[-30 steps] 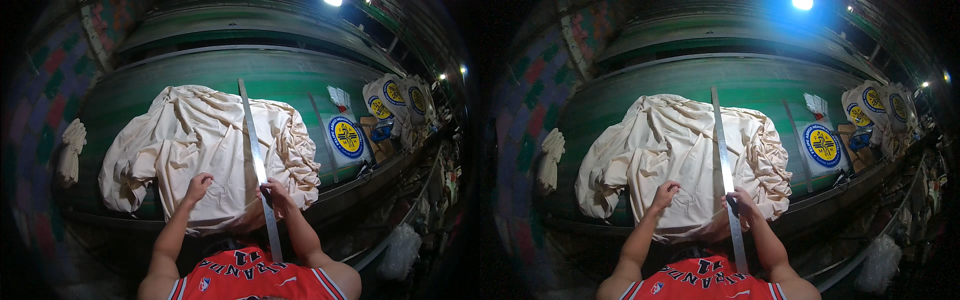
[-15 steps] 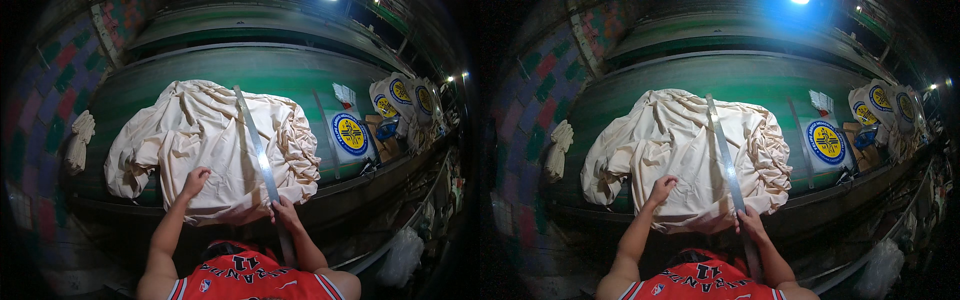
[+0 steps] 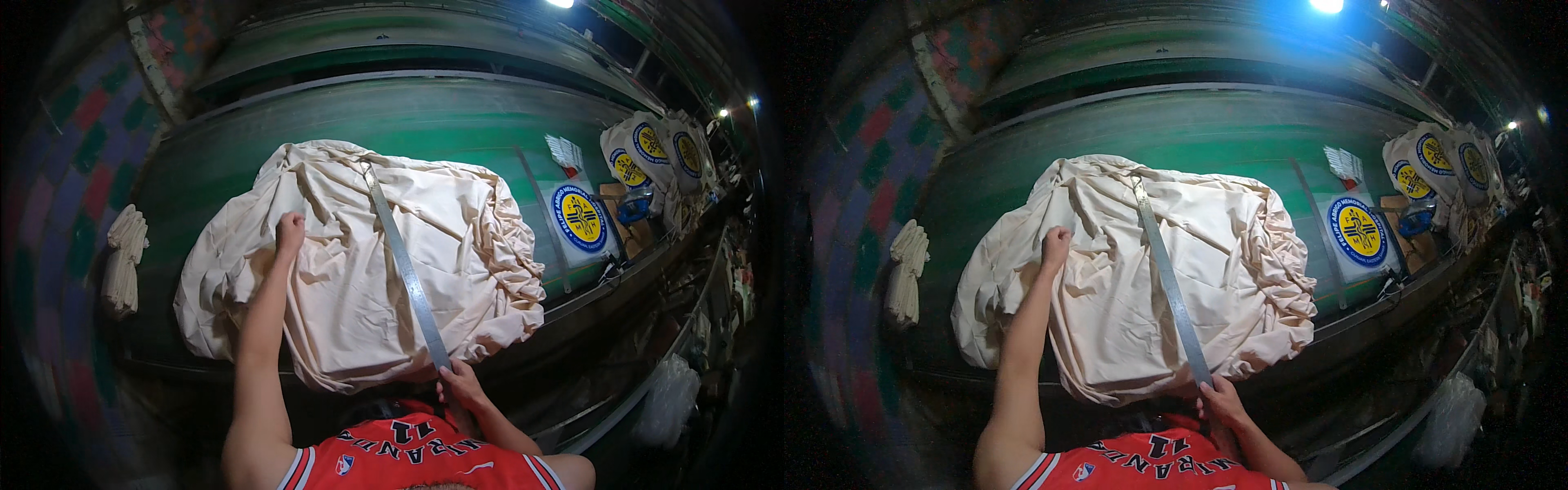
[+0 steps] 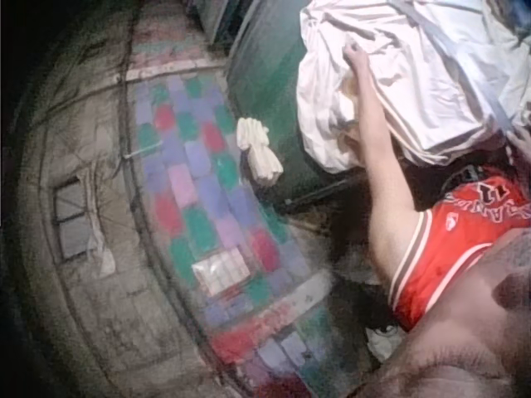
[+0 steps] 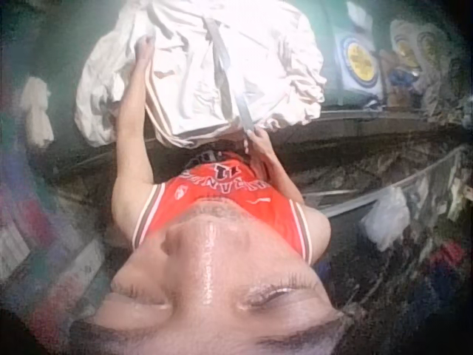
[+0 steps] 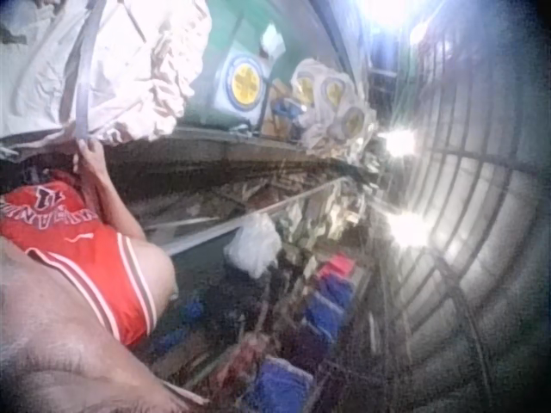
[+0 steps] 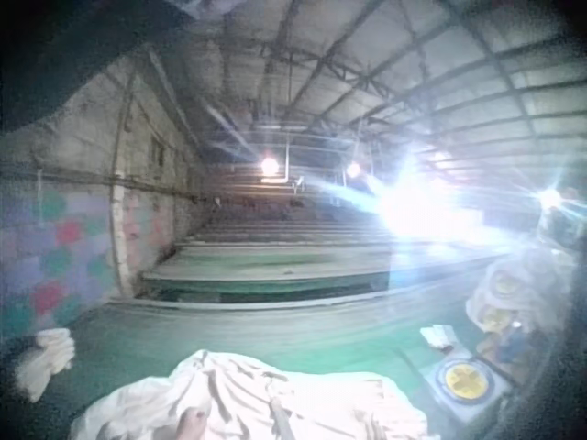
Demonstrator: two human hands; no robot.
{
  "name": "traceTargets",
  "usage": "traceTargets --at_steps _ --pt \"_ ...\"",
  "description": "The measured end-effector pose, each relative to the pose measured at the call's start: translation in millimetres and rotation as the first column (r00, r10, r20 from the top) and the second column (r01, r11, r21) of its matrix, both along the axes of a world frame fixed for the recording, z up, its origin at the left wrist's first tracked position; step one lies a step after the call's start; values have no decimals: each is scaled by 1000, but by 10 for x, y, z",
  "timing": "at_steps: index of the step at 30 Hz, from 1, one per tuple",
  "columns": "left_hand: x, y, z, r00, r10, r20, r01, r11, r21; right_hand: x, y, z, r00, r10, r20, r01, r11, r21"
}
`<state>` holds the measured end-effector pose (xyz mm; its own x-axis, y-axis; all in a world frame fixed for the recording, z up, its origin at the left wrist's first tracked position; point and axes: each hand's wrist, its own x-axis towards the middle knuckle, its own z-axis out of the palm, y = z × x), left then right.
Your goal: The person unfolds a large white fabric on a green conveyor belt, smooths it out, and then uses a long metal blade to cut the fabric along its length. The person handles the fabric and blade throughout the clip.
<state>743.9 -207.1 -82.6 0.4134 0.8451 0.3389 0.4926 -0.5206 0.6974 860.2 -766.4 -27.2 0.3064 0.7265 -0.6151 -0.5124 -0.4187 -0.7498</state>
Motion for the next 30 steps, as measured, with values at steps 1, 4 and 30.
traceTargets --at_steps 1,4,30 --pt "24 239 -14 999 28 -35 -27 999 34 -22 70 -29 1000 -2 10 3 1000 -19" --pt "101 824 -90 992 94 -87 -86 993 86 -73 224 -98 1000 -24 -10 23 996 -82" --pt "475 2207 -338 961 127 -245 -140 989 -36 -583 311 -232 884 -123 452 222 960 -173"
